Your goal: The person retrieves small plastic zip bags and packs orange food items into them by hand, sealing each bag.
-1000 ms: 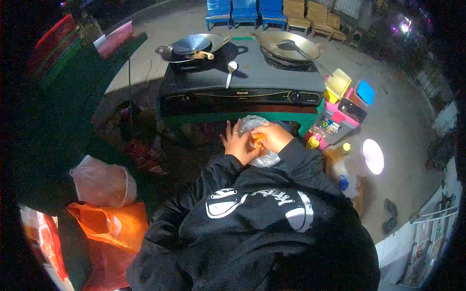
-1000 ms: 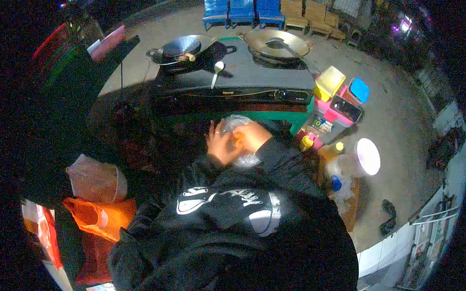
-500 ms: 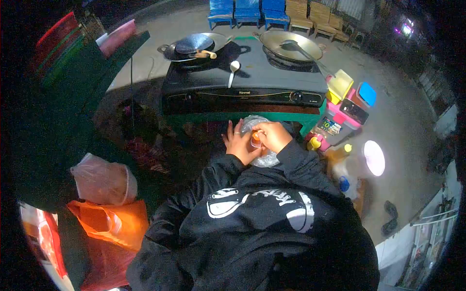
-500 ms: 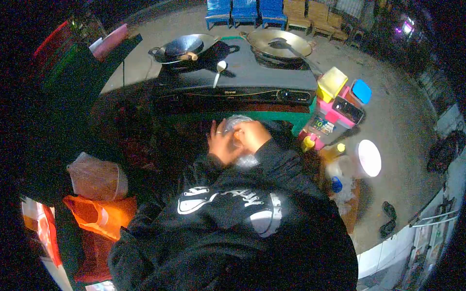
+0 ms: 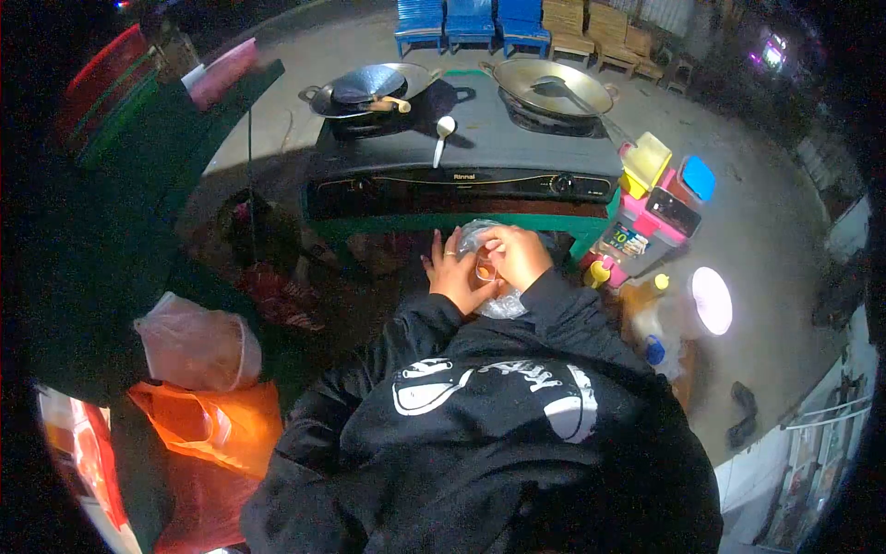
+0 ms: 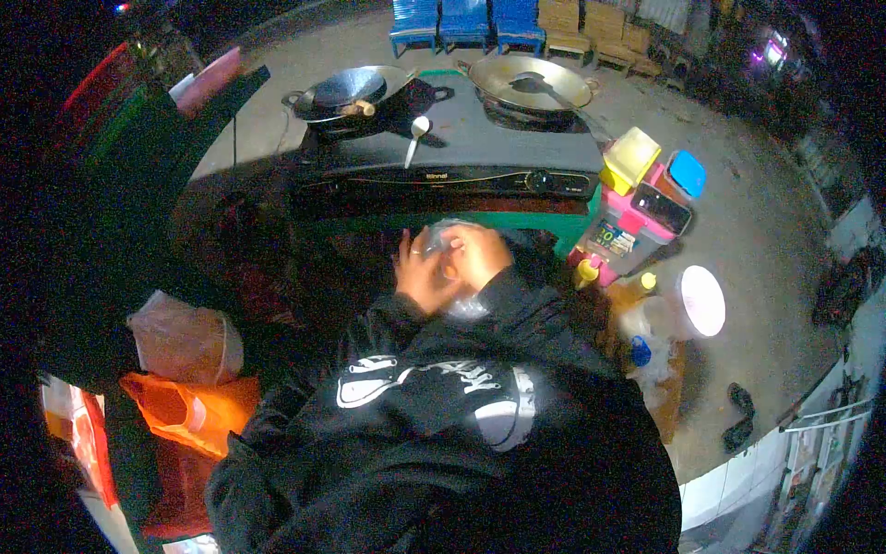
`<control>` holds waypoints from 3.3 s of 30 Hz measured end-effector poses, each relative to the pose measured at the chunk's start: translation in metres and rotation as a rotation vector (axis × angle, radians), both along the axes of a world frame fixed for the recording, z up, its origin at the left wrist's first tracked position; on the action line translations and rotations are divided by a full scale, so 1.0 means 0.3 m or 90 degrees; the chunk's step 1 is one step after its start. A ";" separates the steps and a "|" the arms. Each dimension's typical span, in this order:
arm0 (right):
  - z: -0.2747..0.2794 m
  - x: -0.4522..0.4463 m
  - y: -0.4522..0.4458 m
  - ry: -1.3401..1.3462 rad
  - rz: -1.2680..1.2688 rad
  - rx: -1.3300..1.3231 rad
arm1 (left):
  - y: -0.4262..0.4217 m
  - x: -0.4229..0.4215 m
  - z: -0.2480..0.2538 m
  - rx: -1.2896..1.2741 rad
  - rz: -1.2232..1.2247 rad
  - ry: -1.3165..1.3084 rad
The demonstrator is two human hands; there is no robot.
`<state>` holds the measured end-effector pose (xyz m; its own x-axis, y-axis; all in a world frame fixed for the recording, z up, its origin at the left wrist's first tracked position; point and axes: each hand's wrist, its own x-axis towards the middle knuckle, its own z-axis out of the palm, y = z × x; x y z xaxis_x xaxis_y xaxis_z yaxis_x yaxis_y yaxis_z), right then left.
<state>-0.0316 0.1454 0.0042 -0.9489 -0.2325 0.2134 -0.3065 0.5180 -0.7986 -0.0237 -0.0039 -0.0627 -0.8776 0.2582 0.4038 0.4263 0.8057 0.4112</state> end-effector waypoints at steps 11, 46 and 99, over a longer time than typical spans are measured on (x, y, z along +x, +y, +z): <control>-0.090 -0.043 -0.029 0.013 0.154 0.454 | -0.037 -0.022 0.017 0.236 -0.041 0.174; 0.036 -0.006 0.052 -0.187 0.097 0.034 | -0.009 -0.005 -0.017 0.102 -0.025 0.066; 0.173 0.074 0.108 -0.007 0.103 -0.073 | -0.038 0.047 0.204 0.518 -0.317 -0.268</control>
